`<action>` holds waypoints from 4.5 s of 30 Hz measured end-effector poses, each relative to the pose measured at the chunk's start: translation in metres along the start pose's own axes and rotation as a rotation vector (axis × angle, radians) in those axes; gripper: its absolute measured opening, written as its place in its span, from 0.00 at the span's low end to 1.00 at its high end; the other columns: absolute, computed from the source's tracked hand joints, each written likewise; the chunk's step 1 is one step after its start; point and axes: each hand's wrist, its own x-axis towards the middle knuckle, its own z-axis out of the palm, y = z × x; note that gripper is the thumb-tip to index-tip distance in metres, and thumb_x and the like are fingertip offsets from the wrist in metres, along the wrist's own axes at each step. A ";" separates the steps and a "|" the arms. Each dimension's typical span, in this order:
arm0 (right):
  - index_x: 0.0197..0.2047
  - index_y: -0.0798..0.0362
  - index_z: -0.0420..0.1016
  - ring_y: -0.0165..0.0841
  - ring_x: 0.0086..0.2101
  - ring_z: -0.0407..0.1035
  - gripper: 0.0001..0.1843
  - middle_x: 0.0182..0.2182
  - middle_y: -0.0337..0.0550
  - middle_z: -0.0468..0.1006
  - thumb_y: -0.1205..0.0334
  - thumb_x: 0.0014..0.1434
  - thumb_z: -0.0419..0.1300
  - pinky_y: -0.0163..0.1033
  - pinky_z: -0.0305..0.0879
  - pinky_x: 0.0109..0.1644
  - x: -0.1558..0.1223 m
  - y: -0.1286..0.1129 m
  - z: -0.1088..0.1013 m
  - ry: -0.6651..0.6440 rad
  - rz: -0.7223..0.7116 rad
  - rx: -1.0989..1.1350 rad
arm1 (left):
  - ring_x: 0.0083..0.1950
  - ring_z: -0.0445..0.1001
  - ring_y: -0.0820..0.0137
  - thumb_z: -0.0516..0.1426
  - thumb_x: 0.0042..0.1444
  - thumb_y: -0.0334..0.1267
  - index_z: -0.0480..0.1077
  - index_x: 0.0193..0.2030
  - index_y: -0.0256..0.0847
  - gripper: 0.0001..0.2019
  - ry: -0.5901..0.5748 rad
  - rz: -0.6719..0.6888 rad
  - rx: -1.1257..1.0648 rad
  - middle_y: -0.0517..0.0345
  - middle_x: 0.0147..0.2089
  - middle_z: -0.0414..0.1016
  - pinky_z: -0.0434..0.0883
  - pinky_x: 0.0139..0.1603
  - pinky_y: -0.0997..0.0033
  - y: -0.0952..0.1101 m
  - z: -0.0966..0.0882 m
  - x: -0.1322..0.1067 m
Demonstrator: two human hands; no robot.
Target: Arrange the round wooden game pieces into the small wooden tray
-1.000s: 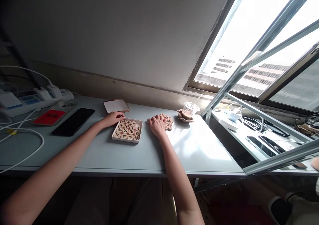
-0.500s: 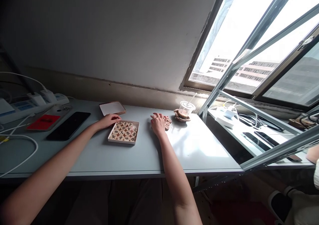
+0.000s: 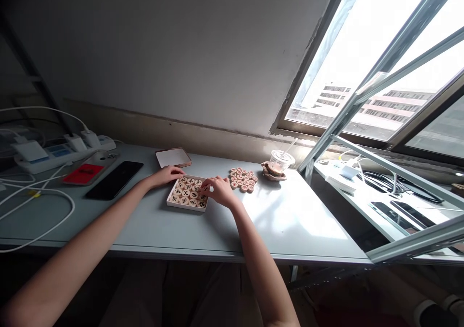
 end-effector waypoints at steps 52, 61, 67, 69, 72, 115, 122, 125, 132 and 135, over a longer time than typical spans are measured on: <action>0.38 0.47 0.77 0.42 0.46 0.61 0.11 0.46 0.45 0.71 0.55 0.58 0.55 0.47 0.53 0.49 0.004 0.057 -0.003 0.359 0.413 -0.280 | 0.41 0.75 0.61 0.51 0.52 0.39 0.76 0.39 0.35 0.16 0.238 -0.001 0.188 0.49 0.39 0.79 0.68 0.44 0.66 0.011 0.008 -0.005; 0.67 0.54 0.47 0.43 0.65 0.37 0.28 0.66 0.49 0.46 0.61 0.65 0.37 0.63 0.39 0.62 0.005 0.086 0.016 0.023 0.508 -0.364 | 0.41 0.74 0.61 0.51 0.52 0.39 0.76 0.40 0.35 0.16 0.246 0.021 0.205 0.49 0.39 0.79 0.68 0.43 0.66 0.008 0.008 -0.004; 0.63 0.46 0.57 0.42 0.62 0.48 0.24 0.63 0.46 0.56 0.55 0.65 0.44 0.57 0.46 0.61 0.000 0.051 -0.004 0.261 0.293 -0.268 | 0.40 0.74 0.61 0.51 0.51 0.41 0.76 0.40 0.36 0.17 0.243 -0.003 0.210 0.50 0.39 0.79 0.68 0.43 0.66 0.008 0.008 -0.003; 0.58 0.43 0.65 0.38 0.56 0.58 0.20 0.56 0.44 0.66 0.54 0.65 0.48 0.49 0.53 0.58 0.000 0.023 -0.006 0.211 0.072 -0.161 | 0.39 0.74 0.62 0.51 0.51 0.41 0.76 0.39 0.36 0.17 0.240 -0.006 0.224 0.51 0.38 0.79 0.68 0.43 0.66 0.008 0.008 -0.003; 0.47 0.41 0.75 0.38 0.49 0.64 0.13 0.47 0.41 0.74 0.52 0.62 0.54 0.49 0.54 0.55 -0.003 -0.012 -0.007 -0.001 -0.106 -0.100 | 0.40 0.74 0.62 0.51 0.50 0.42 0.76 0.39 0.36 0.17 0.243 0.005 0.221 0.51 0.38 0.79 0.68 0.42 0.67 0.006 0.008 -0.002; 0.29 0.50 0.78 0.40 0.46 0.61 0.06 0.42 0.45 0.75 0.66 0.53 0.59 0.44 0.50 0.45 -0.024 0.057 -0.013 0.357 0.462 -0.235 | 0.41 0.75 0.61 0.49 0.51 0.46 0.75 0.39 0.37 0.19 0.177 -0.007 0.204 0.51 0.40 0.79 0.68 0.40 0.68 0.006 0.007 0.001; 0.36 0.53 0.78 0.31 0.32 0.68 0.07 0.34 0.43 0.76 0.63 0.52 0.62 0.36 0.59 0.38 -0.019 0.066 -0.008 0.349 0.358 -0.082 | 0.41 0.75 0.62 0.49 0.51 0.46 0.75 0.40 0.37 0.19 0.179 0.002 0.203 0.52 0.39 0.79 0.68 0.40 0.69 0.005 0.008 0.001; 0.34 0.51 0.78 0.31 0.31 0.69 0.06 0.32 0.40 0.78 0.59 0.54 0.62 0.36 0.59 0.39 -0.019 0.063 -0.003 0.349 0.314 -0.074 | 0.41 0.75 0.62 0.49 0.50 0.46 0.75 0.39 0.38 0.18 0.189 0.008 0.207 0.53 0.39 0.79 0.67 0.41 0.69 0.004 0.008 0.002; 0.31 0.44 0.80 0.35 0.38 0.69 0.08 0.33 0.37 0.80 0.58 0.58 0.59 0.44 0.50 0.50 -0.035 0.069 -0.010 0.444 0.347 -0.307 | 0.41 0.74 0.60 0.49 0.50 0.46 0.74 0.38 0.37 0.19 0.181 0.010 0.197 0.51 0.39 0.78 0.67 0.40 0.68 0.003 0.009 0.003; 0.30 0.45 0.80 0.37 0.42 0.67 0.11 0.37 0.38 0.80 0.61 0.60 0.57 0.45 0.49 0.50 -0.037 0.065 -0.008 0.419 0.309 -0.413 | 0.41 0.74 0.60 0.48 0.50 0.45 0.74 0.38 0.37 0.19 0.176 0.012 0.179 0.50 0.39 0.78 0.67 0.40 0.68 0.003 0.009 0.002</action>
